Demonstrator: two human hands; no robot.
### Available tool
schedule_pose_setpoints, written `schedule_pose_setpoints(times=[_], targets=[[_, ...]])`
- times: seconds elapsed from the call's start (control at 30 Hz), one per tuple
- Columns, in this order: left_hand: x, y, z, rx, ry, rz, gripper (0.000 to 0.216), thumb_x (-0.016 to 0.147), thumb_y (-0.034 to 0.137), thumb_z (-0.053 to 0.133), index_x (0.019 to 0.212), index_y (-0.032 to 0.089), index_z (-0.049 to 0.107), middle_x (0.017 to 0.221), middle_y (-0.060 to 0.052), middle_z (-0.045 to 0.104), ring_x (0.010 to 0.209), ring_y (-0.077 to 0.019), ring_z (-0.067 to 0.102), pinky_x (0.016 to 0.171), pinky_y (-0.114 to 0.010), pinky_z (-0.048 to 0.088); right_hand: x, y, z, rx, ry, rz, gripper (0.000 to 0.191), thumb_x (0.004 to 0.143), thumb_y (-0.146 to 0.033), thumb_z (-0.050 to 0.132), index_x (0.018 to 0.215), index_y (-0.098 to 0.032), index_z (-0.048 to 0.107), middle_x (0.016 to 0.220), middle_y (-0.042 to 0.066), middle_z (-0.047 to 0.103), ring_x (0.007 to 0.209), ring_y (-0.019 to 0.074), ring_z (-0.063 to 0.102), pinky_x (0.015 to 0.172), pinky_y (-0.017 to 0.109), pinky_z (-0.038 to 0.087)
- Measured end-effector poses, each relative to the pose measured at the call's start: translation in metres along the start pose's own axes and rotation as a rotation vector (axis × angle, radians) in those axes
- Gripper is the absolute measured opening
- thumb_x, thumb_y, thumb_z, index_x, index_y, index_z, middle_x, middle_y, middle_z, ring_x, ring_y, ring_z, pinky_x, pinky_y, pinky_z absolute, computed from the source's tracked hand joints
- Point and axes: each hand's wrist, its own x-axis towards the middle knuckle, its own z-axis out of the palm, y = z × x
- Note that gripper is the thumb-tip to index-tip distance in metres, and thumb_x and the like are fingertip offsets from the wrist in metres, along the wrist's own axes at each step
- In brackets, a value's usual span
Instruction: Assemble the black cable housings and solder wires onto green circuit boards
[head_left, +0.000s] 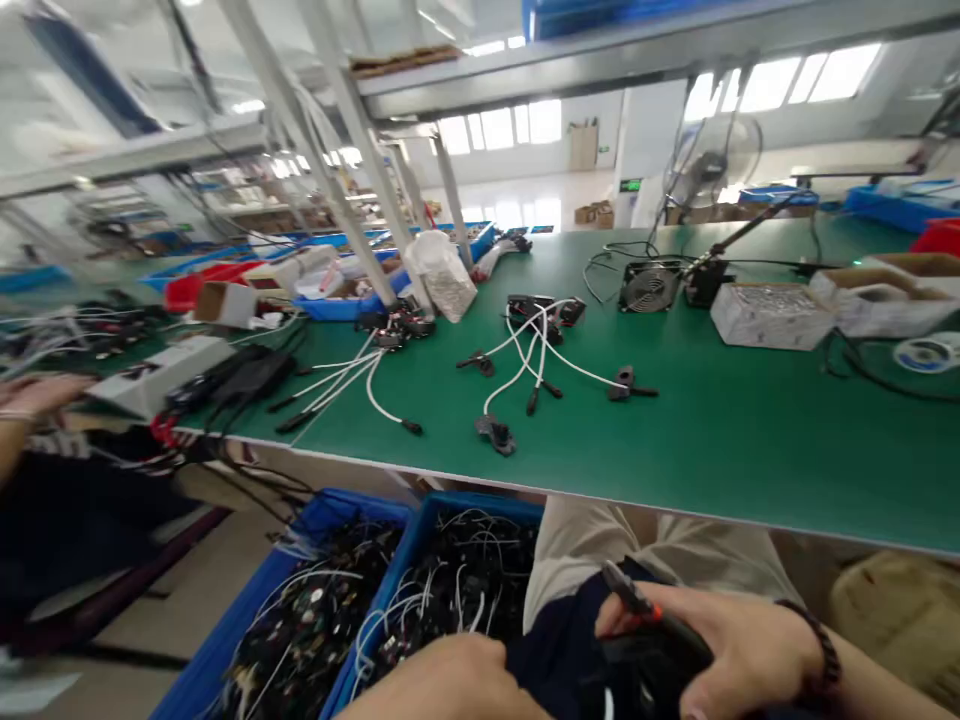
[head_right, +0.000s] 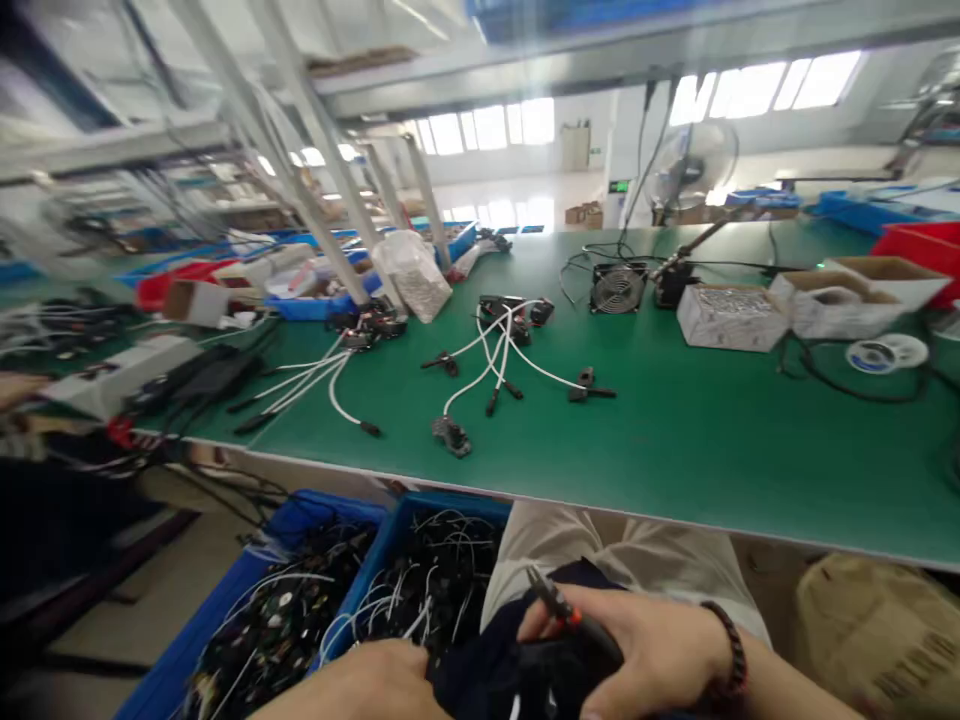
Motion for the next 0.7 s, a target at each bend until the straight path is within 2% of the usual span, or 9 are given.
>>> schedule_pose_setpoints(times=[0.1, 0.17, 0.23, 0.3, 0.37, 0.47, 0.53, 0.6, 0.7], targets=[[-0.002, -0.005, 0.002, 0.204, 0.024, 0.099, 0.043, 0.102, 0.056, 0.040, 0.120, 0.044, 0.077, 0.070, -0.004, 0.070, 0.059, -0.0202, 0.051, 0.066, -0.033, 0.039, 0.003, 0.001, 0.002, 0.046, -0.026, 0.034, 0.073, 0.067, -0.047, 0.090, 0.128, -0.018, 0.064, 0.108, 0.004, 0.068, 0.097, 0.0221, 0.065, 0.090, 0.031, 0.051], [-0.005, 0.004, 0.003, 0.342, 0.065, 0.128, 0.046, 0.104, 0.052, 0.035, 0.124, 0.039, 0.074, 0.073, -0.004, 0.070, 0.062, -0.0203, 0.050, 0.068, -0.032, 0.038, 0.004, 0.002, 0.004, 0.001, 0.023, -0.036, 0.065, 0.071, -0.038, 0.084, 0.128, -0.017, 0.062, 0.112, 0.005, 0.068, 0.100, 0.0224, 0.065, 0.093, 0.032, 0.051], [-0.007, 0.019, 0.002, 0.368, 0.115, 0.065, 0.042, 0.105, 0.048, 0.039, 0.125, 0.034, 0.073, 0.085, -0.005, 0.071, 0.076, -0.0210, 0.057, 0.076, -0.029, 0.042, 0.004, 0.003, 0.007, -0.158, 0.154, -0.163, 0.061, 0.073, -0.027, 0.077, 0.130, -0.016, 0.058, 0.119, 0.009, 0.067, 0.108, 0.0244, 0.064, 0.097, 0.034, 0.052], [-0.003, 0.033, 0.000, 0.288, 0.190, -0.031, 0.037, 0.105, 0.047, 0.043, 0.124, 0.031, 0.071, 0.102, -0.006, 0.071, 0.096, -0.0221, 0.060, 0.088, -0.028, 0.043, 0.006, 0.003, 0.008, -0.389, 0.326, -0.331, 0.058, 0.074, -0.016, 0.067, 0.131, -0.017, 0.055, 0.123, 0.011, 0.066, 0.113, 0.0238, 0.063, 0.100, 0.035, 0.051], [0.007, 0.039, 0.000, 0.143, 0.312, -0.084, 0.038, 0.106, 0.048, 0.041, 0.118, 0.028, 0.071, 0.110, -0.005, 0.068, 0.104, -0.0220, 0.060, 0.093, -0.028, 0.043, 0.008, 0.002, 0.006, -0.632, 0.427, -0.525, 0.056, 0.076, -0.008, 0.059, 0.130, -0.018, 0.052, 0.123, 0.011, 0.066, 0.114, 0.0227, 0.063, 0.102, 0.038, 0.050], [0.032, 0.033, 0.003, -0.031, 0.505, -0.123, 0.048, 0.106, 0.056, 0.034, 0.093, 0.021, 0.064, 0.095, -0.004, 0.062, 0.091, -0.0208, 0.058, 0.085, -0.029, 0.043, 0.010, 0.000, 0.001, -1.015, 0.442, -0.737, 0.055, 0.079, -0.005, 0.054, 0.133, -0.017, 0.049, 0.134, 0.015, 0.062, 0.118, 0.0256, 0.059, 0.102, 0.043, 0.049], [0.047, 0.026, 0.006, -0.063, 0.563, -0.153, 0.050, 0.104, 0.061, 0.036, 0.082, 0.020, 0.056, 0.086, -0.003, 0.056, 0.083, -0.0199, 0.053, 0.079, -0.030, 0.041, 0.009, -0.001, -0.002, -1.221, 0.449, -0.786, 0.054, 0.081, -0.006, 0.053, 0.135, -0.016, 0.050, 0.139, 0.017, 0.058, 0.115, 0.0277, 0.056, 0.096, 0.044, 0.051], [0.057, 0.022, 0.009, -0.064, 0.592, -0.181, 0.048, 0.101, 0.063, 0.043, 0.083, 0.020, 0.054, 0.084, -0.002, 0.055, 0.082, -0.0197, 0.051, 0.077, -0.031, 0.040, 0.006, -0.003, -0.003, -1.333, 0.466, -0.810, 0.050, 0.085, -0.007, 0.052, 0.134, -0.016, 0.051, 0.139, 0.017, 0.057, 0.110, 0.0272, 0.055, 0.090, 0.042, 0.052], [0.062, 0.024, 0.014, -0.146, 0.614, -0.137, 0.039, 0.098, 0.059, 0.054, 0.104, 0.020, 0.057, 0.100, -0.004, 0.061, 0.093, -0.0208, 0.058, 0.085, -0.033, 0.045, 0.003, -0.006, -0.002, -1.384, 0.471, -0.814, 0.039, 0.094, -0.010, 0.050, 0.132, -0.017, 0.053, 0.139, 0.015, 0.055, 0.106, 0.0251, 0.054, 0.087, 0.039, 0.052]])
